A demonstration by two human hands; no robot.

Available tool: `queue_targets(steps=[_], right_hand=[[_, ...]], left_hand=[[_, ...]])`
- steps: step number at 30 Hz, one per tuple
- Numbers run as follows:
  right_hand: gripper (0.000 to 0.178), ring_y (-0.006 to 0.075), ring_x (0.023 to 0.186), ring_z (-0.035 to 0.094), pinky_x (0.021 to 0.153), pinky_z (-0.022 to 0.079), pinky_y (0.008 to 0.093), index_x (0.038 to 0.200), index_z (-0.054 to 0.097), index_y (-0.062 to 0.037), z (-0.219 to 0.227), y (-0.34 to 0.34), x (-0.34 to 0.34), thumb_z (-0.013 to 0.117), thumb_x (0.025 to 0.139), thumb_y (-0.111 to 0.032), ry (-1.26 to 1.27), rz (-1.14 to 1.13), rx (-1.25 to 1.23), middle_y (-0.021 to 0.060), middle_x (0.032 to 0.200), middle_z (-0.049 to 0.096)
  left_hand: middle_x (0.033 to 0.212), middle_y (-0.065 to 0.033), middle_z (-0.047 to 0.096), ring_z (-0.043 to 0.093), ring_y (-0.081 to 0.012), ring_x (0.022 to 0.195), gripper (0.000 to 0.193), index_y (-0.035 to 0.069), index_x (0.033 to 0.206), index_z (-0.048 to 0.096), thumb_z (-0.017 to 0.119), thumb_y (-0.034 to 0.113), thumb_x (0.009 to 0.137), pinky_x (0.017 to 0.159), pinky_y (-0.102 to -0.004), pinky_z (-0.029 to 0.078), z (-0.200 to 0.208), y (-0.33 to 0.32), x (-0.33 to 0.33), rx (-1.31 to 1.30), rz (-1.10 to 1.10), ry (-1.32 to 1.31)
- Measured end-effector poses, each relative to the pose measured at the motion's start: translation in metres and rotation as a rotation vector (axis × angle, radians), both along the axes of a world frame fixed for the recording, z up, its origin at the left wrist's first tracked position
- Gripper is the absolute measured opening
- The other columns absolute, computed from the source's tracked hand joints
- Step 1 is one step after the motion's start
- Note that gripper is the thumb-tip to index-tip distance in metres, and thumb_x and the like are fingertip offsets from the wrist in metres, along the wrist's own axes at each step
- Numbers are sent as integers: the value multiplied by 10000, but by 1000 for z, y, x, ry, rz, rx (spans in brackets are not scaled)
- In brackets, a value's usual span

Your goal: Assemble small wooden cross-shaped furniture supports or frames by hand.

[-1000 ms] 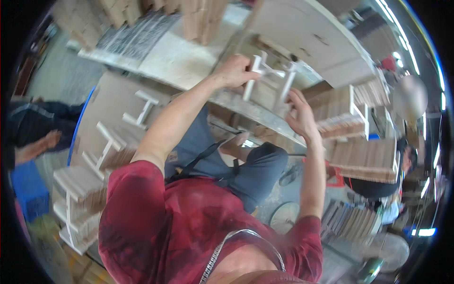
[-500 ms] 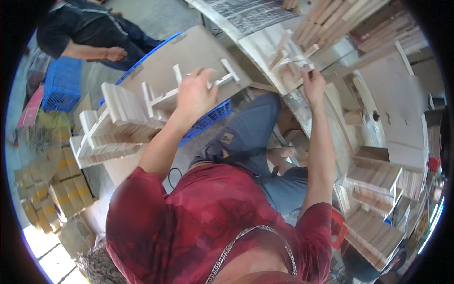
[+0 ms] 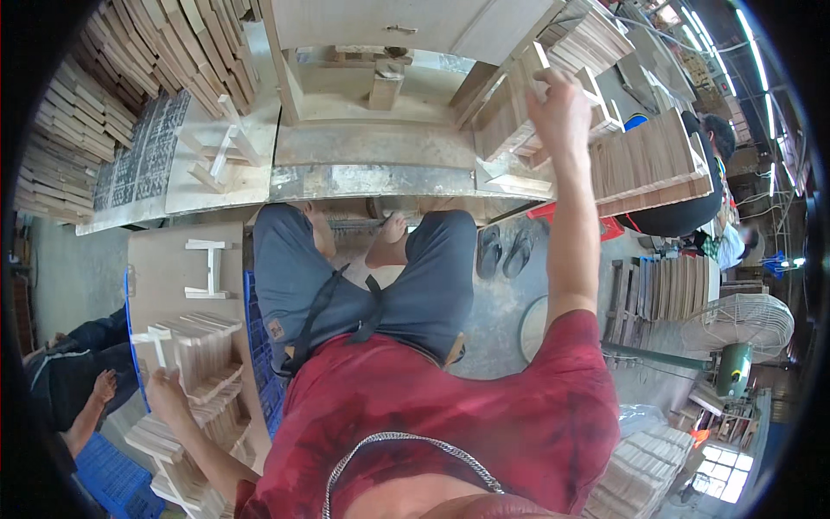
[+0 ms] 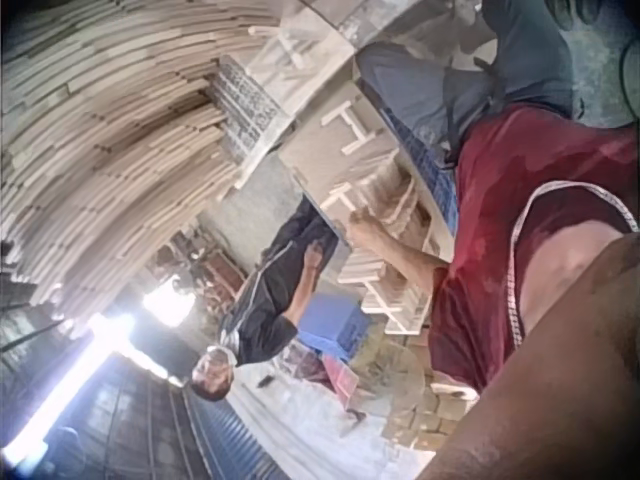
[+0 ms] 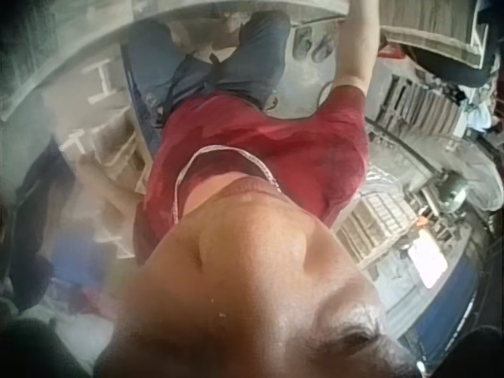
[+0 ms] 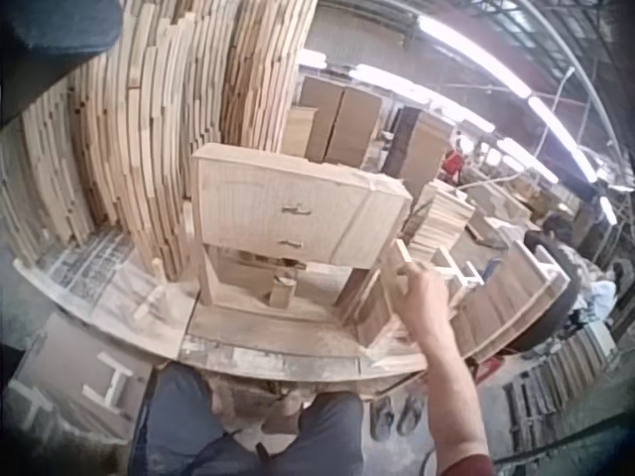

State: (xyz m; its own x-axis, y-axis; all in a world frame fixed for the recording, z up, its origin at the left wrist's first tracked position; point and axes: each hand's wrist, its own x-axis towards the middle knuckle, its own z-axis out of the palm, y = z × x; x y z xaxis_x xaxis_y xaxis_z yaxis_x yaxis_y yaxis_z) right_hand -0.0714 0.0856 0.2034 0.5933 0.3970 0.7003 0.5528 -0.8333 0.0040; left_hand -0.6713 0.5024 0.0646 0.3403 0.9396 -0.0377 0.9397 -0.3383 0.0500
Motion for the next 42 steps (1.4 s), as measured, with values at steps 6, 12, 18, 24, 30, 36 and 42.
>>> queue_targets(steps=[6,12,18,24,30,36,42], right_hand=[[397,346,1109,624,930,505,429,1117,696,-134,42,-97,65,697,721,-102,-11,4,-223,125,1112,700],[308,362,1098,617,906,511,445,1026,708,-115,22,-100,92,752,723,-142,304,29,-294,175,1083,689],[222,260,881,652,774,512,385,954,708,-62,39,-108,-5,784,770,-160,404,113,56,140,900,679],[312,139,768,621,686,503,320,1049,690,-36,-85,-25,-144,816,777,-125,1070,461,222,65,850,689],[373,125,841,628,741,503,307,1107,681,0,-126,38,-179,839,807,-155,1326,610,615,65,939,718],[300,103,793,623,692,490,252,1084,669,23,-123,61,-168,794,842,-101,1529,616,665,56,889,697],[225,79,752,617,661,478,239,1046,679,20,-130,85,-154,755,856,-71,1485,649,652,37,849,696]], left_hand=[[897,-81,706,658,-193,857,240,-6,1064,707,633,202,970,763,-342,510,36,-4,37,-236,50,-580],[1177,-108,632,666,-183,1011,374,-9,1380,472,475,189,1063,917,-316,530,39,-48,159,-814,-229,-1131],[1173,-161,651,672,-200,1022,395,1,1360,460,566,72,985,858,-318,550,53,-106,245,-994,-669,-1045],[1041,-145,699,680,-263,963,260,-10,1045,680,760,21,800,855,-333,521,63,-160,272,-599,-1194,-1104],[973,-73,720,670,-124,866,162,-10,1048,699,699,81,914,755,-275,523,27,-156,311,-1137,-935,-911],[940,-71,719,663,-114,878,203,-16,1098,680,648,137,968,813,-256,513,-1,-132,332,-1687,-659,-939],[914,-51,715,656,-102,856,218,7,1064,701,697,190,946,786,-249,510,-17,-121,352,-1623,-659,-982]])
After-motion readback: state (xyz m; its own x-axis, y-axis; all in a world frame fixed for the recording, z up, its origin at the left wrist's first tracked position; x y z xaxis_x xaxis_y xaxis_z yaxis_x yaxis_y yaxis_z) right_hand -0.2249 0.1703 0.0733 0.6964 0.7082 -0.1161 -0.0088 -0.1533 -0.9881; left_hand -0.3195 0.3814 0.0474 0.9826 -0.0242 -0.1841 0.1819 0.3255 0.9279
